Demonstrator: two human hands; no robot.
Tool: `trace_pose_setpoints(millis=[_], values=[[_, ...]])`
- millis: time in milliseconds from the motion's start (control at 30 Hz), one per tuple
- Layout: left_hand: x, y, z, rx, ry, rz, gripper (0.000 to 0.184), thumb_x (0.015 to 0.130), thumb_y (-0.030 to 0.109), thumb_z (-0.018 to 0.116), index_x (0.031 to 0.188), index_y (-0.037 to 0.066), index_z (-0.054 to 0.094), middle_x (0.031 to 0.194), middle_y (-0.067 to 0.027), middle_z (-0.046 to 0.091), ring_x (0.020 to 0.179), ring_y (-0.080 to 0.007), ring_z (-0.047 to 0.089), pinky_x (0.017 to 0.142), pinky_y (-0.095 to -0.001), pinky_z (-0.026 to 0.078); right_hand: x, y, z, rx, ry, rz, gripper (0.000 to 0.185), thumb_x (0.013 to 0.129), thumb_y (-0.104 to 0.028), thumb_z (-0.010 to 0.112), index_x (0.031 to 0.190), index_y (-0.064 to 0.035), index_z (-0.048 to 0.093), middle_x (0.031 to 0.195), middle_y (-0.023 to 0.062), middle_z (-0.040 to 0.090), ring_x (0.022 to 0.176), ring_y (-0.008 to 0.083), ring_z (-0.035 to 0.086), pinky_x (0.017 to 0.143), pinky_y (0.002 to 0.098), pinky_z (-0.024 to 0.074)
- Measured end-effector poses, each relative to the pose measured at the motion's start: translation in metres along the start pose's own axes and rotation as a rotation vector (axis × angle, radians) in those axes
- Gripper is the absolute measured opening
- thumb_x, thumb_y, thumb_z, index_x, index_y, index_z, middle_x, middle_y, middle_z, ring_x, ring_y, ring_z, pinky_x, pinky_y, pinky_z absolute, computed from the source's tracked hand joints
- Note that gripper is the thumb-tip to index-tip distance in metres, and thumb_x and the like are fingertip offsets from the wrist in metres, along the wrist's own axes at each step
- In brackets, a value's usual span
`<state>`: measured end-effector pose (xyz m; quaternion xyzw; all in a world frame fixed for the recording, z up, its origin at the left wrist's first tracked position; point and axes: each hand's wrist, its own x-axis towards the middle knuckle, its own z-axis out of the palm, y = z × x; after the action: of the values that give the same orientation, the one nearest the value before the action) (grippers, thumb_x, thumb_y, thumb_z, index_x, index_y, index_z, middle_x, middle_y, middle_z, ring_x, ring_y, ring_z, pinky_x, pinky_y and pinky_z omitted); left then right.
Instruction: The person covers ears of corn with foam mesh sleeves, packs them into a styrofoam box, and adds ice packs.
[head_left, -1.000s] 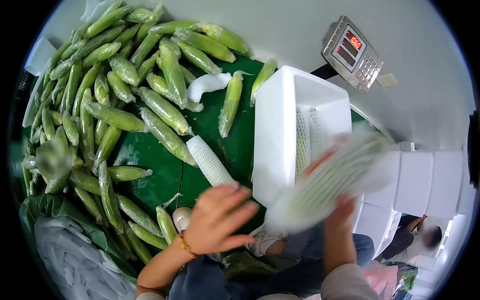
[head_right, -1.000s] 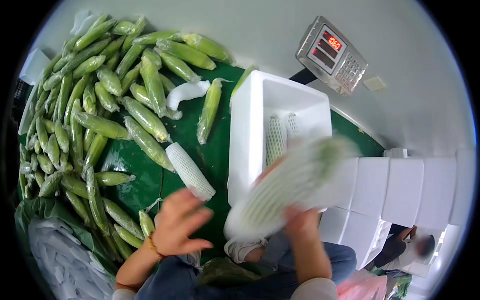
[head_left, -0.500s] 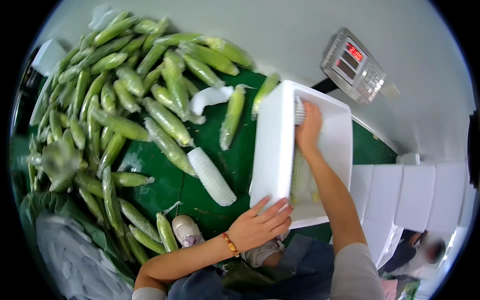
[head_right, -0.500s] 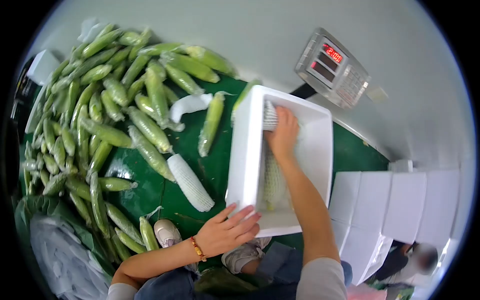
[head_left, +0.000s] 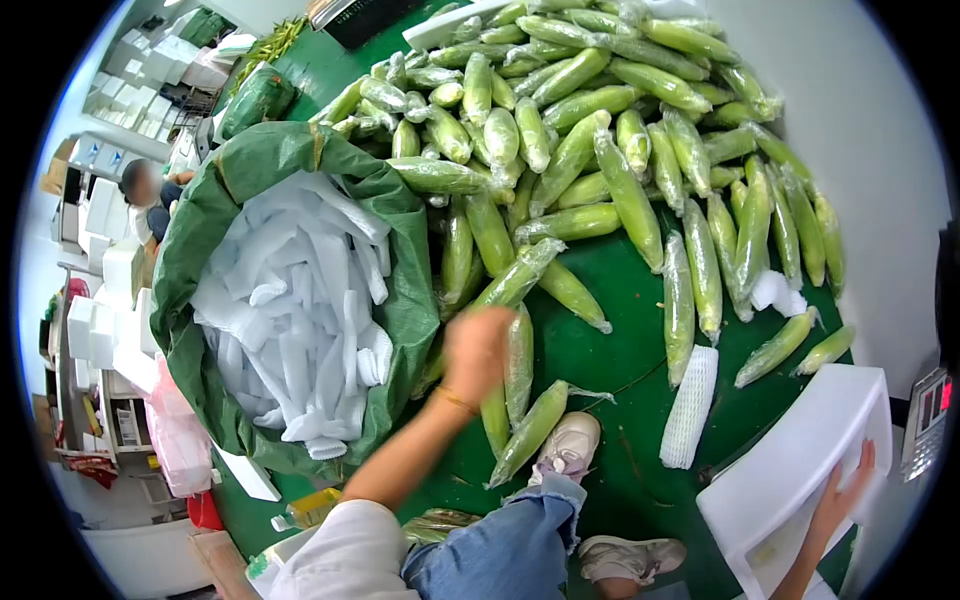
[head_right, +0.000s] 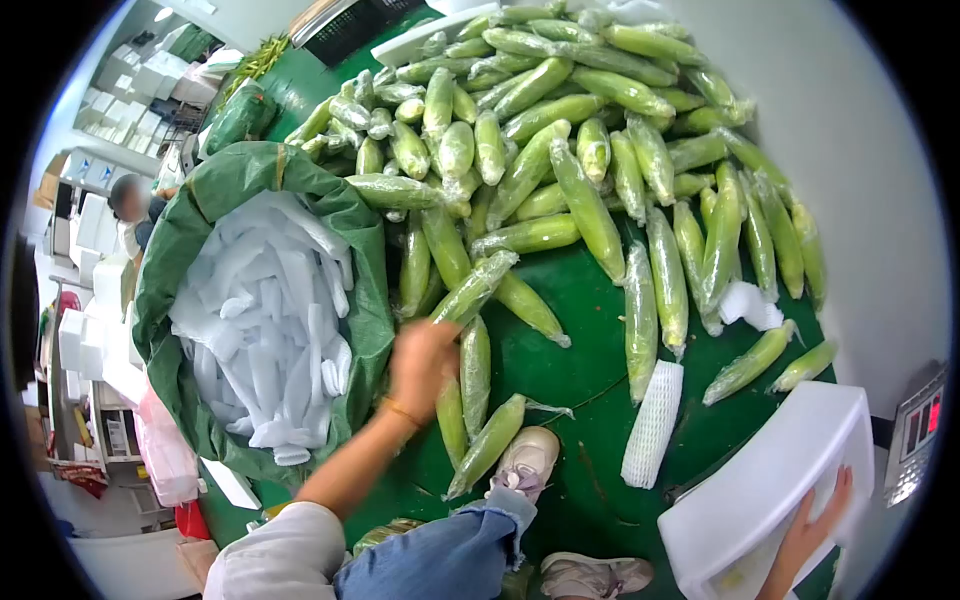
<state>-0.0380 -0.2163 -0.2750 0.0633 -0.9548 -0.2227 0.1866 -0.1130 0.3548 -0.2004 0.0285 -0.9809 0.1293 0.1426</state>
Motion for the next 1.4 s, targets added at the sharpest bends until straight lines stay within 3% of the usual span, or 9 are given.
trace_pose_setpoints(millis=[233, 500, 700, 833, 933, 1033, 1167, 1300, 1400], values=[[-0.017, -0.24, -0.044, 0.105, 0.095, -0.905, 0.035, 0.081, 0.015, 0.06, 0.112, -0.001, 0.053, 0.101, -0.0219, 0.06, 0.096, -0.0392, 0.056, 0.086, -0.0409, 0.043, -0.075, -0.193, 0.005, 0.576, -0.525, -0.611, 0.037, 0.069, -0.007, 0.066, 0.106, -0.0051, 0.062, 0.092, 0.0104, 0.063, 0.081, 0.0294, 0.061, 0.069, 0.0408, 0.0507], [-0.026, 0.07, -0.011, -0.3, -0.369, 0.694, 0.02, 0.069, 0.016, 0.063, 0.088, 0.012, 0.06, 0.094, -0.0077, 0.061, 0.089, -0.0241, 0.059, 0.072, -0.0357, 0.049, -0.05, -0.311, 0.058, 0.631, -0.637, -0.598, 0.063, 0.071, -0.028, 0.075, 0.127, -0.0104, 0.053, 0.117, 0.0072, 0.055, 0.098, 0.0235, 0.057, 0.082, 0.0394, 0.0473], [-0.021, 0.091, 0.013, -1.033, -0.225, -0.448, 0.032, 0.076, 0.011, 0.075, 0.101, 0.002, 0.057, 0.1, -0.0116, 0.058, 0.086, -0.0248, 0.06, 0.075, -0.0341, 0.049, -0.051, -0.304, 0.088, 0.922, -0.651, -0.004, 0.047, 0.083, -0.009, 0.065, 0.128, -0.0036, 0.05, 0.095, 0.0114, 0.052, 0.074, 0.0187, 0.055, 0.061, 0.0276, 0.0438], [-0.03, 0.089, 0.034, -1.006, -0.753, -0.371, 0.019, 0.081, 0.01, 0.07, 0.093, 0.002, 0.058, 0.103, -0.0097, 0.055, 0.099, -0.0167, 0.052, 0.084, -0.0318, 0.043, -0.079, -0.281, 0.113, 1.261, -0.902, 0.458, 0.041, 0.084, -0.003, 0.06, 0.124, -0.0022, 0.051, 0.091, 0.005, 0.051, 0.079, 0.0108, 0.051, 0.066, 0.0256, 0.0436], [-0.025, 0.093, 0.036, -0.488, -0.367, 0.223, 0.016, 0.082, 0.011, 0.068, 0.09, 0.001, 0.058, 0.1, -0.0108, 0.057, 0.094, -0.0152, 0.054, 0.08, -0.0298, 0.044, -0.094, -0.271, 0.13, 1.498, -1.011, 0.688, 0.03, 0.085, -0.004, 0.059, 0.114, -0.0017, 0.054, 0.087, 0.0017, 0.051, 0.077, 0.0093, 0.051, 0.07, 0.0236, 0.0433], [-0.034, 0.093, 0.042, -0.812, -0.811, -0.536, 0.013, 0.085, 0.011, 0.065, 0.091, 0.003, 0.057, 0.092, -0.0061, 0.059, 0.085, -0.0107, 0.054, 0.074, -0.0272, 0.044, -0.097, -0.263, 0.142, 1.487, -0.966, 0.74, 0.012, 0.087, -0.009, 0.061, 0.097, -0.0054, 0.056, 0.075, -0.0032, 0.05, 0.073, 0.0069, 0.051, 0.071, 0.0208, 0.0421], [-0.032, 0.084, 0.08, -1.341, -1.198, -0.574, 0.028, 0.087, 0.009, 0.063, 0.115, 0.004, 0.057, 0.095, 0.0011, 0.062, 0.086, -0.0054, 0.054, 0.076, -0.0221, 0.046, -0.074, -0.228, 0.169, 1.786, -0.758, 1.075, 0.009, 0.088, -0.012, 0.061, 0.086, -0.0094, 0.052, 0.073, -0.0036, 0.054, 0.072, 0.0033, 0.051, 0.065, 0.0205, 0.0419], [0.029, 0.071, 0.13, -1.308, -0.819, -0.67, 0.013, 0.083, 0.001, 0.058, 0.094, 0.005, 0.052, 0.087, -0.0003, 0.058, 0.08, -0.0081, 0.056, 0.069, -0.0261, 0.049, -0.033, -0.207, 0.205, 1.287, -0.636, 0.716, 0.029, 0.086, -0.012, 0.061, 0.113, -0.0055, 0.055, 0.099, 0.0094, 0.065, 0.091, 0.0218, 0.063, 0.076, 0.0334, 0.0491], [0.051, 0.072, 0.2, -0.913, -0.706, -0.565, 0.053, 0.086, 0.005, 0.056, 0.137, 0.015, 0.042, 0.105, -0.0092, 0.06, 0.088, -0.0143, 0.058, 0.074, -0.0277, 0.049, 0.014, -0.201, 0.228, 0.712, -0.584, 0.169, 0.043, 0.084, -0.025, 0.061, 0.12, -0.0019, 0.054, 0.111, 0.0204, 0.062, 0.105, 0.0356, 0.058, 0.084, 0.0401, 0.0466]])
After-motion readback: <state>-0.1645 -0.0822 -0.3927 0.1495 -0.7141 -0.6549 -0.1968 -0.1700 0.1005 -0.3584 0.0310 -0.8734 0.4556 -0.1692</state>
